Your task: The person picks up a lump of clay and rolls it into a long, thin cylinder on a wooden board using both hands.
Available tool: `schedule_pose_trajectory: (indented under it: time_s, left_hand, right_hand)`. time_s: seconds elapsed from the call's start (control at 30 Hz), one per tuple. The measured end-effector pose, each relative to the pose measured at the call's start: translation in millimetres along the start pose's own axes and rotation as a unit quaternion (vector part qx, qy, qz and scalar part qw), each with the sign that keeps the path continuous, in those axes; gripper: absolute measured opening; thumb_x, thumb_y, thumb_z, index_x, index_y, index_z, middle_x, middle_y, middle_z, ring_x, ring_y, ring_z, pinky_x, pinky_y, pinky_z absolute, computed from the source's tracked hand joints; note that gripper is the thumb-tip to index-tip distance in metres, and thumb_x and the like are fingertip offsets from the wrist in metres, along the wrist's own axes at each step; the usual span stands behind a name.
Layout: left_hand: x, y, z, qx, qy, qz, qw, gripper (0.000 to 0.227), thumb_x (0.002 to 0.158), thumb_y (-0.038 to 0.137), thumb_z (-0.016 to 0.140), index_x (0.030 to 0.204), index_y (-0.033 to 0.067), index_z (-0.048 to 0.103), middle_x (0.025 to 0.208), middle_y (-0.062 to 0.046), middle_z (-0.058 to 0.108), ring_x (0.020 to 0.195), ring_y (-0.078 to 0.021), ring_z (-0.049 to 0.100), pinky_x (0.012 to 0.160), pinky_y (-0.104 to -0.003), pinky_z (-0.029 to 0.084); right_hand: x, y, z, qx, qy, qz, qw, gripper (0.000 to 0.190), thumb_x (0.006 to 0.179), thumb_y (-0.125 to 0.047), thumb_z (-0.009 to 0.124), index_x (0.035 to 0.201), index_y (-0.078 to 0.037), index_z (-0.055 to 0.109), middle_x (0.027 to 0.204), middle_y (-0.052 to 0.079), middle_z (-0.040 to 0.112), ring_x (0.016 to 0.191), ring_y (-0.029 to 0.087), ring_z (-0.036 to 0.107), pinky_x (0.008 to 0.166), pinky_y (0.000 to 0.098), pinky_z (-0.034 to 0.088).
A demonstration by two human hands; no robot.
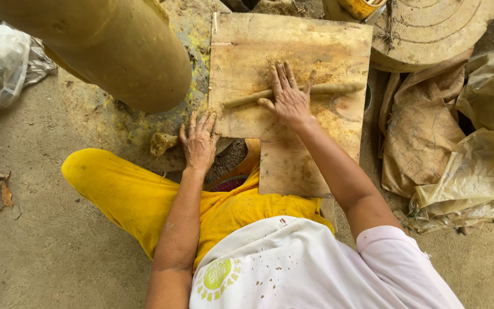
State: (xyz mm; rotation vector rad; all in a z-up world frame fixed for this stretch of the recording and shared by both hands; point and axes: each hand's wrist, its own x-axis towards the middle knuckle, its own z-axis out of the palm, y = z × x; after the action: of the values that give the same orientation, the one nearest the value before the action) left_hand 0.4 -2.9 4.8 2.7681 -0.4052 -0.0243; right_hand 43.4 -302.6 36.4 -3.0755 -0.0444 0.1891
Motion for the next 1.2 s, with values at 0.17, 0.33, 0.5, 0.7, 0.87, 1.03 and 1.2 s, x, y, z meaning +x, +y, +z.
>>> schedule_pose_trajectory:
  time_s: [0.17, 0.33, 0.5, 0.7, 0.87, 1.03, 1.2]
  left_hand:
    - [1, -5, 6, -0.01, 0.005, -0.003, 1.0, 0.064, 0.094, 0.033, 0.073, 0.153, 0.0242, 0.05, 0.161, 0.0, 0.044, 0.153, -0.0292, 0.028, 0.124, -0.059, 0.011]
    - [-3, -3, 4, -0.015, -0.02, -0.024, 0.999, 0.063, 0.093, 0.035, 0.071, 0.152, 0.0273, 0.051, 0.16, 0.001, 0.043, 0.154, -0.0284, 0.027, 0.125, -0.058, 0.011]
    - [-1, 2, -5, 0.0, -0.013, -0.013, 1.0, 0.062, 0.095, 0.036, 0.069, 0.153, 0.0243, 0.05, 0.16, 0.0, 0.044, 0.154, -0.029, 0.027, 0.124, -0.059, 0.012]
    - [0, 1, 0, -0.004, -0.005, -0.011, 1.0, 0.061, 0.095, 0.035, 0.068, 0.151, 0.0218, 0.051, 0.159, -0.001, 0.045, 0.153, -0.0284, 0.026, 0.123, -0.059, 0.013]
    - [-1, 0, -5, 0.001, -0.008, -0.013, 1.0, 0.059, 0.095, 0.033, 0.069, 0.151, 0.0213, 0.052, 0.161, 0.0, 0.045, 0.155, -0.0279, 0.026, 0.124, -0.058, 0.013]
    - [0, 0, -4, -0.018, -0.013, -0.013, 1.0, 0.061, 0.093, 0.032, 0.07, 0.15, 0.021, 0.053, 0.159, 0.0, 0.045, 0.152, -0.0281, 0.026, 0.121, -0.06, 0.012]
    - [0, 3, -7, -0.008, -0.008, -0.016, 1.0, 0.057, 0.095, 0.033, 0.069, 0.149, 0.0218, 0.054, 0.159, 0.0, 0.046, 0.155, -0.0272, 0.027, 0.123, -0.06, 0.012]
  right_hand:
    - [-9, -2, 7, 0.005, 0.021, -0.023, 0.999, 0.11, 0.082, -0.094, 0.003, 0.166, -0.022, 0.005, 0.173, -0.004, -0.002, 0.159, 0.014, -0.004, 0.114, 0.0686, -0.022]
    - [-84, -10, 26, -0.018, 0.006, -0.044, 0.999, 0.113, 0.083, -0.094, 0.002, 0.166, -0.018, 0.006, 0.174, -0.002, -0.001, 0.161, 0.016, -0.002, 0.115, 0.0703, -0.022]
    - [-113, -28, 27, -0.112, -0.001, -0.078, 0.991, 0.11, 0.085, -0.092, 0.003, 0.166, -0.017, 0.005, 0.174, 0.003, -0.001, 0.16, 0.019, -0.001, 0.113, 0.0691, -0.022]
    - [-17, -34, 19, 0.012, -0.002, -0.036, 0.999, 0.113, 0.082, -0.094, 0.003, 0.165, -0.017, 0.003, 0.173, 0.001, 0.0, 0.16, 0.017, -0.003, 0.112, 0.0722, -0.022]
    - [1, -40, 13, 0.01, 0.004, -0.038, 0.999, 0.113, 0.08, -0.094, 0.004, 0.164, -0.018, 0.008, 0.173, 0.0, 0.003, 0.158, 0.016, -0.004, 0.113, 0.0718, -0.021]
    - [-76, -46, 21, -0.023, -0.004, -0.07, 0.997, 0.113, 0.085, -0.093, 0.004, 0.165, -0.013, 0.011, 0.174, 0.004, 0.003, 0.16, 0.018, -0.002, 0.114, 0.0712, -0.022]
    - [-102, -67, 22, -0.03, -0.032, -0.101, 0.994, 0.111, 0.084, -0.091, 0.002, 0.165, -0.015, 0.009, 0.173, 0.004, 0.002, 0.16, 0.019, 0.001, 0.113, 0.0711, -0.022]
